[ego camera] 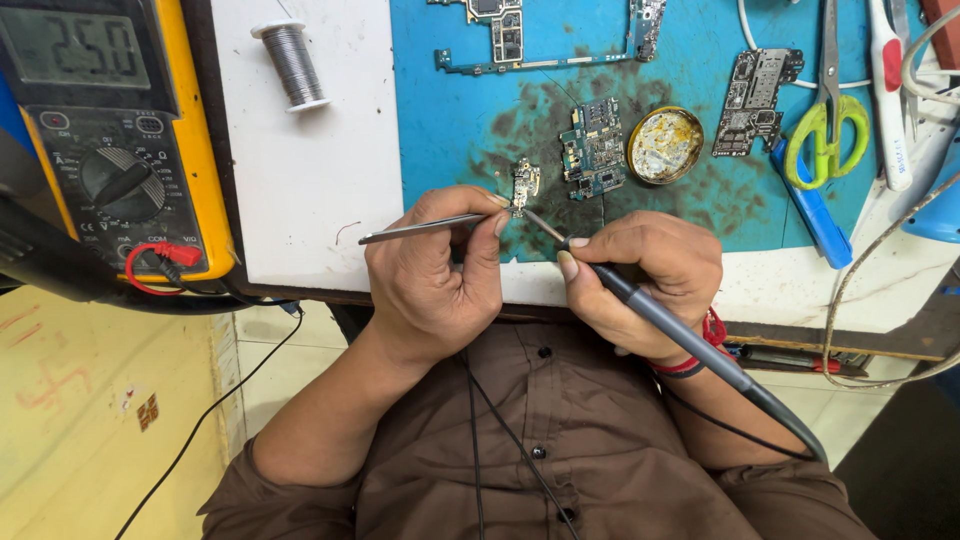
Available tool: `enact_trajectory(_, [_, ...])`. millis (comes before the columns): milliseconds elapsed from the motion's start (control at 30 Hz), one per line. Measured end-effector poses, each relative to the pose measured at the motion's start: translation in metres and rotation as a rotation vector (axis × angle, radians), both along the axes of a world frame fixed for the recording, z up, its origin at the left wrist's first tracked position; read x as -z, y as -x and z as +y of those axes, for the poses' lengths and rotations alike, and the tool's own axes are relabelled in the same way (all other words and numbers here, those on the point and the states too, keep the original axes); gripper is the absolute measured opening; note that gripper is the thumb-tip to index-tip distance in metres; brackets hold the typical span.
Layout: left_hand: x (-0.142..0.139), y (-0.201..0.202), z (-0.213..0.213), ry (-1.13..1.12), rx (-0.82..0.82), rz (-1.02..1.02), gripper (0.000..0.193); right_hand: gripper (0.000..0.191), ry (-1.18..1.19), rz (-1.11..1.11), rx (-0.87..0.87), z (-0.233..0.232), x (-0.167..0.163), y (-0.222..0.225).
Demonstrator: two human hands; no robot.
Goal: The person uses a soldering iron and tweezers to apply solder to a small circuit board. They repeatedly dip the soldering iron into a tin of flux and then apply it to different points on the board while holding it steady with tweezers.
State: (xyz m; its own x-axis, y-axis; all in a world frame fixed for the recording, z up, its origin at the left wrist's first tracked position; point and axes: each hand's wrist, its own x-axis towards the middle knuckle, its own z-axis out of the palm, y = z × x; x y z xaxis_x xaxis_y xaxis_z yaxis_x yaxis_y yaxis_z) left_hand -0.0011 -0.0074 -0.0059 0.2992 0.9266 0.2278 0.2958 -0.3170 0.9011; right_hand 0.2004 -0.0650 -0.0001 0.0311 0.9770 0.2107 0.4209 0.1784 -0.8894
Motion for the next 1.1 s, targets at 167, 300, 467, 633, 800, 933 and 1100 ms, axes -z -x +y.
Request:
enact_trajectory(167, [0.0012, -0.0005, -0.0001, 0.000, 0.002, 0.006, 0.012, 0.016, 0.003, -0.010, 0.014, -0.0005, 0.0003, 0.0000])
enact_trajectory(300, [0.0017, -0.0003, 0.0002, -0.002, 0.007, 0.009, 0.013, 0.015, 0.007, -0.010, 0.013, -0.0003, 0.0001, -0.0005])
enact_trajectory(467, [0.0007, 0.0001, 0.0000, -0.005, -0.002, 0.024, 0.014, 0.014, 0.006, -0.003, 0.010, -0.0003, 0.0003, -0.0002])
enact_trajectory(633, [-0.0002, 0.0003, 0.0002, -0.005, -0.005, 0.032, 0.014, 0.014, 0.005, -0.016, 0.008, -0.0007, 0.0007, 0.0002])
enact_trajectory(800, [-0.0007, 0.0000, -0.0005, 0.008, -0.013, 0.039, 0.014, 0.014, 0.020, -0.014, 0.034, -0.0013, 0.0015, 0.0013])
enact_trajectory(933, [-0.0007, -0.0004, -0.0001, 0.002, -0.009, 0.034, 0.014, 0.015, 0.023, -0.015, 0.048, -0.0019, 0.0011, 0.0012])
enact_trajectory(1100, [-0.0002, -0.0008, 0.0002, -0.004, -0.005, 0.036, 0.013, 0.015, 0.017, -0.011, 0.034, -0.0014, 0.0007, 0.0006])
